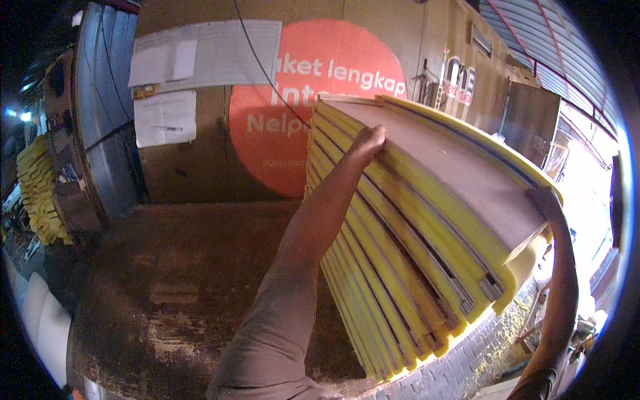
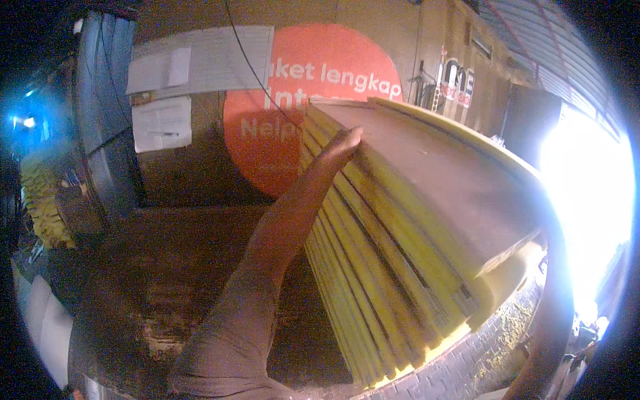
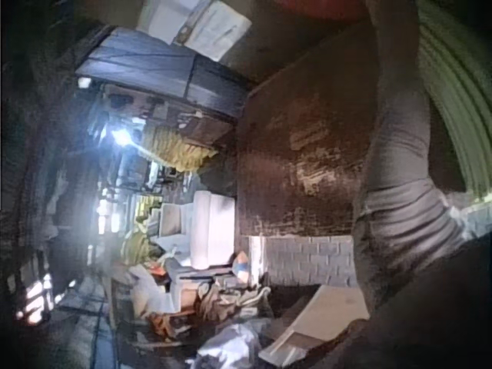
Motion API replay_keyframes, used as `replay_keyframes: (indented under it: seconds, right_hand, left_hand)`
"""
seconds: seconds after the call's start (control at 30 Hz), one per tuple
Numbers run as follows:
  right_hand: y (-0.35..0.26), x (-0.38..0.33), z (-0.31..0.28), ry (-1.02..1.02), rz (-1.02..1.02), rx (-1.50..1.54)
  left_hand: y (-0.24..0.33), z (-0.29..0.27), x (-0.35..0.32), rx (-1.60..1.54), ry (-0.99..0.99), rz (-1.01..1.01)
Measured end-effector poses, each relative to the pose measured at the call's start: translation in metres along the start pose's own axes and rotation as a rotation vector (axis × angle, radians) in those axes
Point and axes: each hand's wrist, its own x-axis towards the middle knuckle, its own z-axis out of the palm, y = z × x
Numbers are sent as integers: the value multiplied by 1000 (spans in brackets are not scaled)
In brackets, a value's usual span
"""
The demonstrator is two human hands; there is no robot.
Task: The person picks up a wooden board and places it on a workbench. They attach a yellow foam strip to the board's edge, then use a knife to trim the excess foam. The person repeats this process with a second board, stacking the finished panels.
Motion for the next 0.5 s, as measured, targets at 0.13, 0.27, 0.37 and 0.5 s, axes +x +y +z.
replay_keyframes:
  seconds: [0.13, 0.27, 0.37, 0.5]
  right_hand:
    - [16, 4, -3, -41, 15, 51]
    - [50, 12, 16, -79, 40, 90]
    - [79, 25, 42, -109, 31, 110]
    - [224, 55, -71, -109, -347, -390]
  left_hand:
    - [-13, 2, 17, 388, 28, 136]
    - [-15, -1, 16, 727, 20, 352]
    - [-18, -10, 9, 759, 71, 292]
    - [22, 33, 4, 486, 26, 191]
